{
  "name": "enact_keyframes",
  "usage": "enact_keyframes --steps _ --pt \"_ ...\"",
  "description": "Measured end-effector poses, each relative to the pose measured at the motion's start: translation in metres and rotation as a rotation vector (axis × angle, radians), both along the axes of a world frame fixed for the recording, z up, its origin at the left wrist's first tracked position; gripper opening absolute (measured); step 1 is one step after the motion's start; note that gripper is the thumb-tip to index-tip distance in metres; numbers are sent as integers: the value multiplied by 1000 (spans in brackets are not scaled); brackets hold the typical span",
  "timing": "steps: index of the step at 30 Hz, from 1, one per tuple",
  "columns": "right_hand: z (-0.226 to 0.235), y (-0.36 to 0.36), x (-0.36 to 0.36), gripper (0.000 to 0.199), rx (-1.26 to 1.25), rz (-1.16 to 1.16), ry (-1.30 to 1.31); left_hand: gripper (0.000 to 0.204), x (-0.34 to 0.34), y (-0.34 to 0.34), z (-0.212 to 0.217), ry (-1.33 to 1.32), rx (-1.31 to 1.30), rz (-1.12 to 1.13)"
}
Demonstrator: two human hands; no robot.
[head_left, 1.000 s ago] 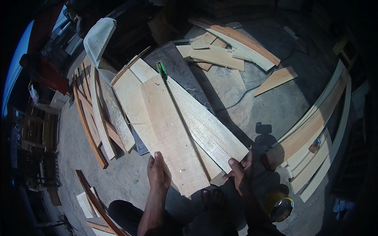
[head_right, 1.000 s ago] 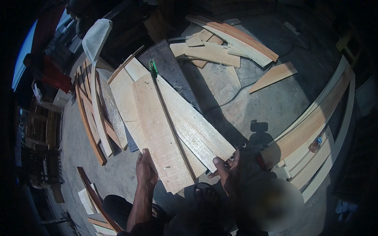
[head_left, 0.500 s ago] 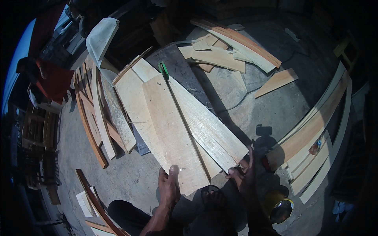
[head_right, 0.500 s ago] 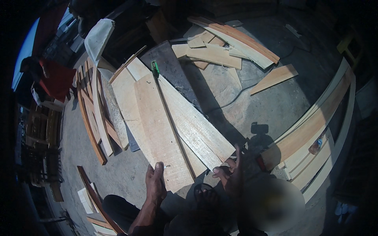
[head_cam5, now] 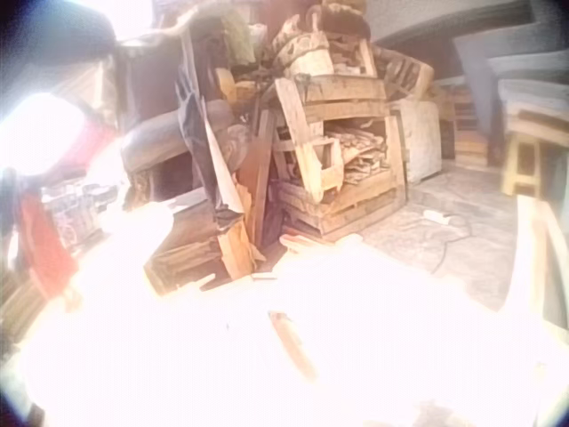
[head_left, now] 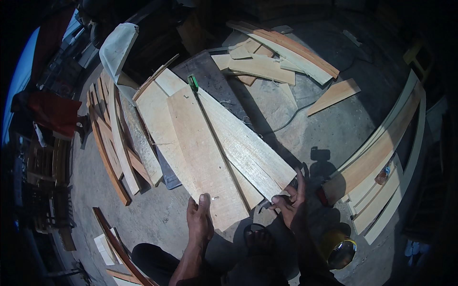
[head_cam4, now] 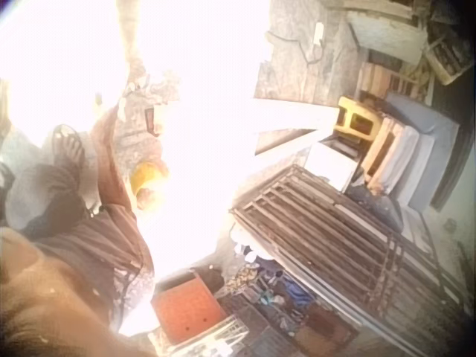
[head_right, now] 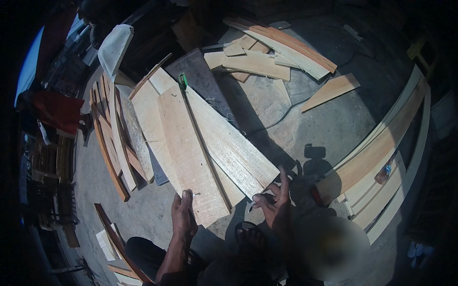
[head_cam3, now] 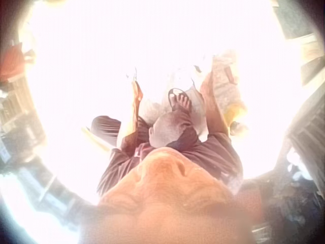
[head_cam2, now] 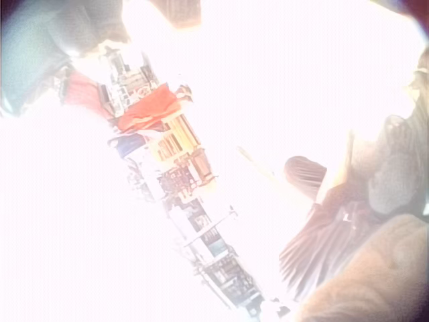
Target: The person aligns two wooden planks on a table saw, then uses a hammer to drive nails into the planks to join them. The person repeatedly hammers nails along the seam and adjusts the planks as needed.
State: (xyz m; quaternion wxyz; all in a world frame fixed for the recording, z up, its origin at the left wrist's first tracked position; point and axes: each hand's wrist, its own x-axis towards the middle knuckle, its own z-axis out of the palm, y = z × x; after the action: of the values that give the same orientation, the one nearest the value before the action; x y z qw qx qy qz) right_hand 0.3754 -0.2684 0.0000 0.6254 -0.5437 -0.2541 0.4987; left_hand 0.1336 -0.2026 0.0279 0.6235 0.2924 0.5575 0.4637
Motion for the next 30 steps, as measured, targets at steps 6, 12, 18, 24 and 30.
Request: enact_keyframes --steps 6,12,18,24,30 --pt "0 7 0 100 -16 14 -6 79 -1 7 0 28 -3 7" --pt "0 11 1 101 -17 24 -40 79 -2 11 -2 35 10 14" --pt "1 12 0 102 -29 17 -19 76 -1 12 -1 13 22 15" --pt "5 12 0 100 -21 7 48 66 -1 13 2 -47 -38 -12" --pt "-2 13 -6 96 -66 -73 -46 62 -5 17 -8 27 -11 33"
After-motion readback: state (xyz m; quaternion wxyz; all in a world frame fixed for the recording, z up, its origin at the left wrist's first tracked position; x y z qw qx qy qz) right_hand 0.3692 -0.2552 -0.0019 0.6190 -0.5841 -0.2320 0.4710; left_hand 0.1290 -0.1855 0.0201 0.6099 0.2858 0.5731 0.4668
